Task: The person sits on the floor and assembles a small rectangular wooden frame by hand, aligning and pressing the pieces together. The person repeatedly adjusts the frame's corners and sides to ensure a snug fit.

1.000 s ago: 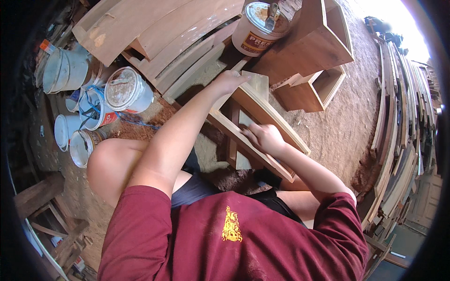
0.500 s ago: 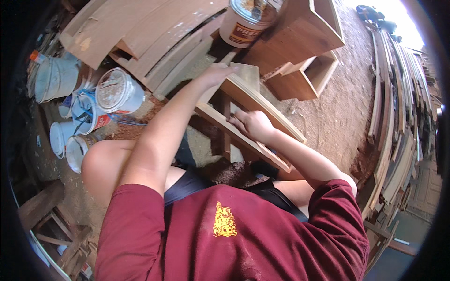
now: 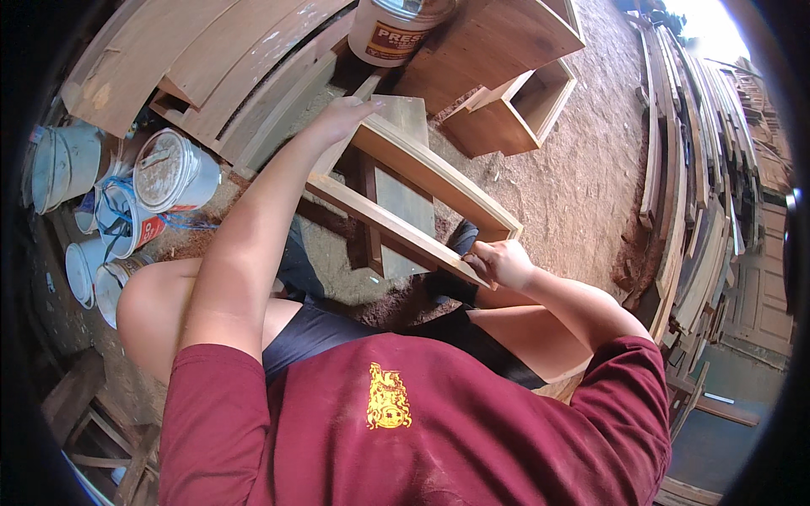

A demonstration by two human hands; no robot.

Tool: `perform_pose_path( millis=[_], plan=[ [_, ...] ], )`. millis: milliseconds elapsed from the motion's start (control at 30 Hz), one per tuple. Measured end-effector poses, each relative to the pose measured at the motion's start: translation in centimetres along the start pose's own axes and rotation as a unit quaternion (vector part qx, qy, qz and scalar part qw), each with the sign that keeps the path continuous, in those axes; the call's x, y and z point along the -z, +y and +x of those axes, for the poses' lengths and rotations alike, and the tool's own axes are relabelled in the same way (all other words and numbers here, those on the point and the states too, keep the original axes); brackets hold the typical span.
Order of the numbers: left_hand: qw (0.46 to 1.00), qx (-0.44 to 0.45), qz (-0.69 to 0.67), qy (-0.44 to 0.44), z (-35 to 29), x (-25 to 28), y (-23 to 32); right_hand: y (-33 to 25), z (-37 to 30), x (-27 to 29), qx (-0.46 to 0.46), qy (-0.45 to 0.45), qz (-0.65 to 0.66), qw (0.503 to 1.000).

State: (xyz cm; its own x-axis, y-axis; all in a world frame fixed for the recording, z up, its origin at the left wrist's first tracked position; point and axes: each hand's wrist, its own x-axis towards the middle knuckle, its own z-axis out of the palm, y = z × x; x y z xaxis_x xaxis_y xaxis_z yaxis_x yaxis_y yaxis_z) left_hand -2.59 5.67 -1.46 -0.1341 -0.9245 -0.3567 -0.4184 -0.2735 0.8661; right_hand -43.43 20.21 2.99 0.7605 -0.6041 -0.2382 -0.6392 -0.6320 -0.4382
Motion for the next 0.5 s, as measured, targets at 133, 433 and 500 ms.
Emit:
perform_pose_path(
  millis=[133,433,500],
  plan=[
    [1.000,0.017,0.014,0.001,-0.7,-0.1,1.1,-0.1,1.1,0.5,-0.002,-0.037,0.006,0.999],
    [1.000,0.000,-0.016,0.015,-0.5,0.2,0.0,-3.6,11.0,-0.6,0.085,0.048,0.008,0.995],
    [1.000,0.012,-0.019,0.009,-0.9,-0.1,0.9,-5.3,14.2,0.1,0.090,0.050,0.014,0.995]
  ],
)
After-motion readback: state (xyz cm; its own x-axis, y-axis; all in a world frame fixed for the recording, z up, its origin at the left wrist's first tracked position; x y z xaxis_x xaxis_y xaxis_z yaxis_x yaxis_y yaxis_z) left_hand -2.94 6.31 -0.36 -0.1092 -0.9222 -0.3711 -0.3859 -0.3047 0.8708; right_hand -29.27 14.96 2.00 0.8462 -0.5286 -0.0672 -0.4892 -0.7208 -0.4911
